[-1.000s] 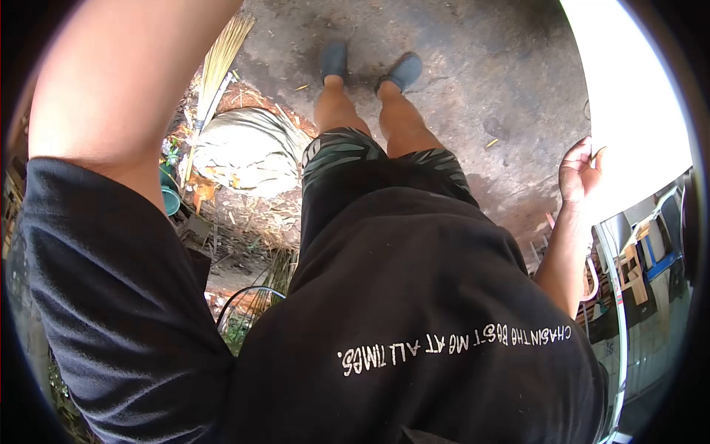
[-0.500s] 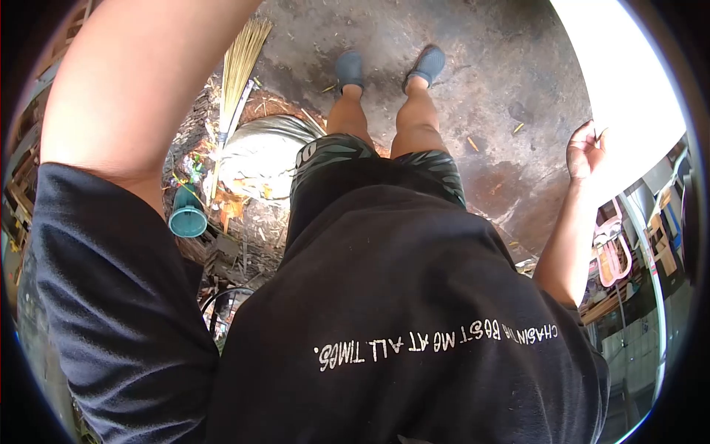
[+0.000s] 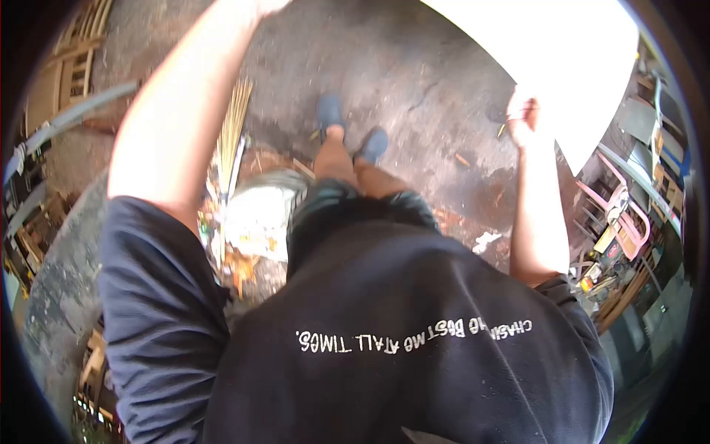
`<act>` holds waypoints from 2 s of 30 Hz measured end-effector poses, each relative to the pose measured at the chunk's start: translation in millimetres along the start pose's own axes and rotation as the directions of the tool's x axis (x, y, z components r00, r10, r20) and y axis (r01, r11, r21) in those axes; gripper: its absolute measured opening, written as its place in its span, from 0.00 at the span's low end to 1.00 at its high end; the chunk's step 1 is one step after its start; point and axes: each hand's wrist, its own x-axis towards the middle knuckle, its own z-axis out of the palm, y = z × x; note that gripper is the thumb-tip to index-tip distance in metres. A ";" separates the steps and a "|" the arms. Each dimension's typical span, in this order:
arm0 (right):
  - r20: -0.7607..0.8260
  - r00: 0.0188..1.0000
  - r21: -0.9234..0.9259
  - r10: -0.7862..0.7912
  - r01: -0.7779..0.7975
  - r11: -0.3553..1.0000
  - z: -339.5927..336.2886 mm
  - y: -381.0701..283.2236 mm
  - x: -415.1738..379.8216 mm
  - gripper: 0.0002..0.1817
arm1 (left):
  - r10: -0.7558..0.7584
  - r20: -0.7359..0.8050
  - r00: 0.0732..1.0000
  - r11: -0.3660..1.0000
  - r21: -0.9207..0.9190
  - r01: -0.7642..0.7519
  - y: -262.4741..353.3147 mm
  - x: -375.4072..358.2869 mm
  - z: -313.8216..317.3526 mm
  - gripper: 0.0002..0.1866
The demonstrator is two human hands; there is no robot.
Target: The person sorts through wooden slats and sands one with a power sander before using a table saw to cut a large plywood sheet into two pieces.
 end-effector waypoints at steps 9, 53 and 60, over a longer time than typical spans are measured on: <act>-0.069 0.997 0.139 -0.035 0.044 0.989 0.8 11.6 16.7 0.02 | -0.398 -0.484 0.780 0.916 -0.261 0.305 20.1 16.8 48.3 0.33; -0.267 0.963 -0.107 -0.042 0.014 0.994 15.9 16.1 4.1 0.17 | -0.449 -0.507 0.736 0.890 -0.329 0.316 7.9 12.6 36.8 0.15; -0.325 0.936 -0.155 -0.135 0.088 0.984 21.9 22.1 1.5 0.18 | -0.439 -0.544 0.715 0.897 -0.313 0.312 5.3 14.3 36.3 0.15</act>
